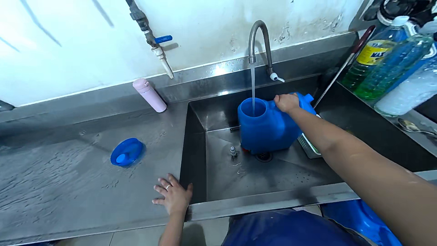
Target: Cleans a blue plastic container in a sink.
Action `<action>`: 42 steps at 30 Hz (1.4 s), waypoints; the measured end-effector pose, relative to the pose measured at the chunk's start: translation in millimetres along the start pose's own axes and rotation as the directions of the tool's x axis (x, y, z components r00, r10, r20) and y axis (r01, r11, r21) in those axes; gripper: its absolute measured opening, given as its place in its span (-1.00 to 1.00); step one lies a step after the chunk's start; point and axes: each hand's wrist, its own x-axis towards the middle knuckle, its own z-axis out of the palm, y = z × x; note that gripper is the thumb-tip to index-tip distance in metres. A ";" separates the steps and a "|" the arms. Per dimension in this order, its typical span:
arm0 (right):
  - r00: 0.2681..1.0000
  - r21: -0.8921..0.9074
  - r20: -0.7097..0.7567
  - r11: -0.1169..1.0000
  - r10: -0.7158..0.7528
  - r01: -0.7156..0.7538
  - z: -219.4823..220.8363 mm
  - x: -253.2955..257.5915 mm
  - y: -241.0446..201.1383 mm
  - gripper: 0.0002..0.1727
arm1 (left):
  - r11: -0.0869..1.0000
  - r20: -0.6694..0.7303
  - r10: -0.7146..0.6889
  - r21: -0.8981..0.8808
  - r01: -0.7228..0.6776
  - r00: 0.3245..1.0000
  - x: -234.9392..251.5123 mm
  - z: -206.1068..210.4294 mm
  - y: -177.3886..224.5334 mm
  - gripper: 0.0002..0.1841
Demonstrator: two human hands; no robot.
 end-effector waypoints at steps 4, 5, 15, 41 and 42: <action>0.997 -0.001 0.081 1.000 0.012 -0.012 -10.1 2.6 -6.1 -0.28 | 0.999 0.031 0.017 0.044 -0.019 0.999 0.0 -1.8 0.4 0.17; 0.994 0.001 0.106 1.000 -0.019 0.019 -13.9 8.5 -6.9 -0.38 | 0.997 0.037 0.046 0.054 -0.048 0.998 0.2 -2.4 1.6 0.18; 0.914 0.803 0.361 0.560 -0.183 -0.204 -53.5 35.6 -112.5 -0.70 | 0.382 0.092 0.923 -0.102 -0.919 0.374 31.1 -65.4 250.9 -0.60; 0.998 0.787 -0.063 0.615 -0.004 0.053 8.0 -60.7 175.6 -0.60 | 0.609 0.250 0.297 -0.793 0.019 0.922 62.2 -72.7 217.6 -0.51; 0.992 0.773 -0.125 0.624 -0.023 0.112 -21.2 -57.0 164.7 -0.64 | 0.556 0.144 0.382 -0.825 -0.103 0.913 57.0 -109.7 202.1 -0.60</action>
